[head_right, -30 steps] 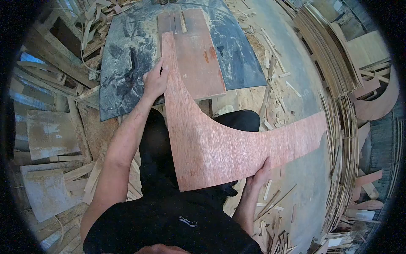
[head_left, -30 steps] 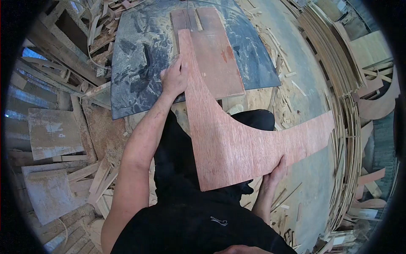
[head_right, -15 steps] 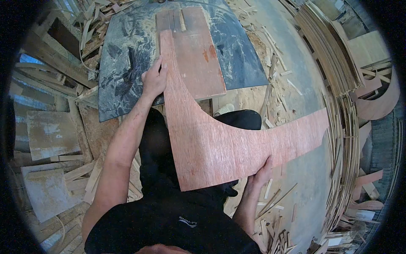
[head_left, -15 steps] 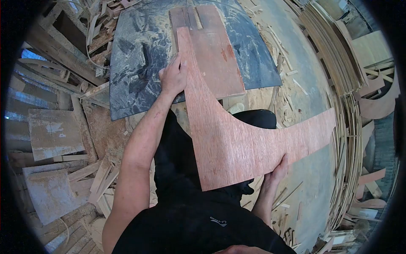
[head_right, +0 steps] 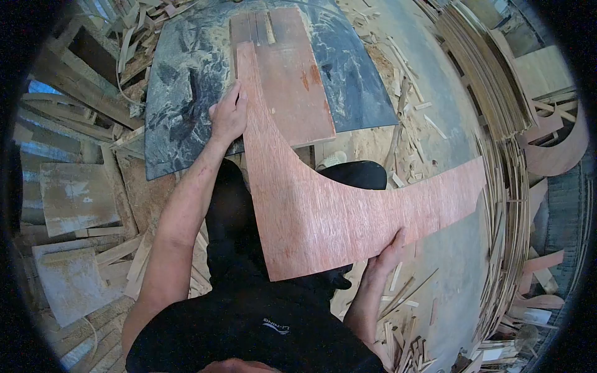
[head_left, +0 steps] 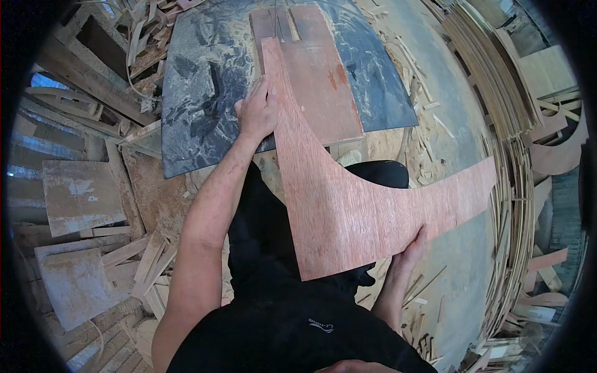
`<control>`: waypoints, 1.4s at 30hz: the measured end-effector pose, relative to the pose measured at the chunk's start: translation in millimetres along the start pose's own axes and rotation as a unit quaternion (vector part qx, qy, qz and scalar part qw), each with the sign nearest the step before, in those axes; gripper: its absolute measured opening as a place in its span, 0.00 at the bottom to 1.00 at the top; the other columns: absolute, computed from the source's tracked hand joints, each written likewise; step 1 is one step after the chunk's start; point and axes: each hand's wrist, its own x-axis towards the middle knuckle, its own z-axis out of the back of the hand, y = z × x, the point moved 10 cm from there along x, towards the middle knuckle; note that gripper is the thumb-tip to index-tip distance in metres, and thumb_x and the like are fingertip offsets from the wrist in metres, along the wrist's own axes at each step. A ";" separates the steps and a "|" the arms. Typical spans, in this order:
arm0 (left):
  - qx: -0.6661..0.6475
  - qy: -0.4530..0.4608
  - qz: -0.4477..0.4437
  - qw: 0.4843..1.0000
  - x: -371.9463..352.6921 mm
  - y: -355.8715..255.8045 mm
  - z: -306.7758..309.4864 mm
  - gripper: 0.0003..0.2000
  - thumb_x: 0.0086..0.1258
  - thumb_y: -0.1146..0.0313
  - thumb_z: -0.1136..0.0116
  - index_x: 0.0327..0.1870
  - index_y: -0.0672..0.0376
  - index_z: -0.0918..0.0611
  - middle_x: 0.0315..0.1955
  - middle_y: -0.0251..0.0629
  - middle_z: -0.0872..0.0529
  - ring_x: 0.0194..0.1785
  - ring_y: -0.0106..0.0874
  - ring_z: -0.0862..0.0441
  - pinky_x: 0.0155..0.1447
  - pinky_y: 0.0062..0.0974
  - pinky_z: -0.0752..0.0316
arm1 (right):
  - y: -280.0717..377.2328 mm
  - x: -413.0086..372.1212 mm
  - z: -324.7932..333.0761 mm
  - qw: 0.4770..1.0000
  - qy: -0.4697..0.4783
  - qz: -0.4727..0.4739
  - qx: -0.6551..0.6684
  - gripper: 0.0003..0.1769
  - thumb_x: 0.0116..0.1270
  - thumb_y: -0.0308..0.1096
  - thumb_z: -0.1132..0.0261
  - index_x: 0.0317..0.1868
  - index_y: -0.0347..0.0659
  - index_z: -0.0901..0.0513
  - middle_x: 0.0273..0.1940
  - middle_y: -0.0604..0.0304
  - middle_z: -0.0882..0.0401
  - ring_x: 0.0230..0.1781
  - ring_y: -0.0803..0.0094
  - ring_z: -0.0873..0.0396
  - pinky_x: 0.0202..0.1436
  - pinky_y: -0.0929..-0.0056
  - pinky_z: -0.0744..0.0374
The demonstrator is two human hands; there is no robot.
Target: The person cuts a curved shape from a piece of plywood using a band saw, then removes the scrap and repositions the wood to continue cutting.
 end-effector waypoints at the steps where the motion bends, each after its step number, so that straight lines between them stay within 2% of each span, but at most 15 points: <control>1: 0.002 0.002 0.002 1.000 -0.2 -0.6 -0.2 0.26 0.77 0.57 0.55 0.72 0.60 0.29 0.71 0.47 0.28 0.75 0.38 0.33 0.71 0.42 0.40 | 0.0 0.4 0.5 1.000 0.002 0.000 0.000 0.33 0.80 0.48 0.47 0.70 0.26 0.37 0.63 0.42 0.27 0.58 0.56 0.21 0.60 0.59 0.19; 12: -0.016 -0.006 -0.009 1.000 1.3 0.6 -0.6 0.25 0.78 0.58 0.56 0.70 0.60 0.28 0.70 0.46 0.27 0.75 0.38 0.33 0.71 0.42 0.41 | 4.0 6.1 -0.9 1.000 0.019 -0.006 -0.009 0.34 0.79 0.45 0.45 0.70 0.24 0.39 0.64 0.42 0.28 0.59 0.56 0.22 0.61 0.59 0.20; 32: -0.013 0.001 0.007 1.000 5.4 1.2 -0.9 0.24 0.77 0.59 0.56 0.70 0.60 0.28 0.70 0.46 0.27 0.73 0.39 0.31 0.70 0.43 0.38 | 0.6 10.5 -5.9 0.998 0.055 -0.011 0.004 0.34 0.79 0.45 0.47 0.73 0.28 0.43 0.66 0.41 0.30 0.63 0.55 0.25 0.65 0.57 0.23; 39: -0.023 -0.022 -0.038 0.999 1.3 -3.3 5.0 0.24 0.73 0.61 0.51 0.67 0.64 0.26 0.67 0.51 0.25 0.71 0.42 0.29 0.70 0.42 0.36 | 1.7 9.5 1.0 0.999 0.049 -0.014 -0.006 0.32 0.80 0.43 0.48 0.75 0.33 0.44 0.67 0.44 0.31 0.64 0.55 0.26 0.66 0.56 0.23; 42: -0.028 -0.042 -0.059 0.997 -3.6 -3.3 5.9 0.25 0.77 0.58 0.51 0.69 0.62 0.26 0.67 0.49 0.24 0.71 0.41 0.27 0.72 0.39 0.37 | 5.9 3.2 2.2 0.999 0.040 -0.013 -0.013 0.33 0.80 0.42 0.47 0.76 0.34 0.45 0.68 0.44 0.31 0.64 0.55 0.26 0.65 0.56 0.22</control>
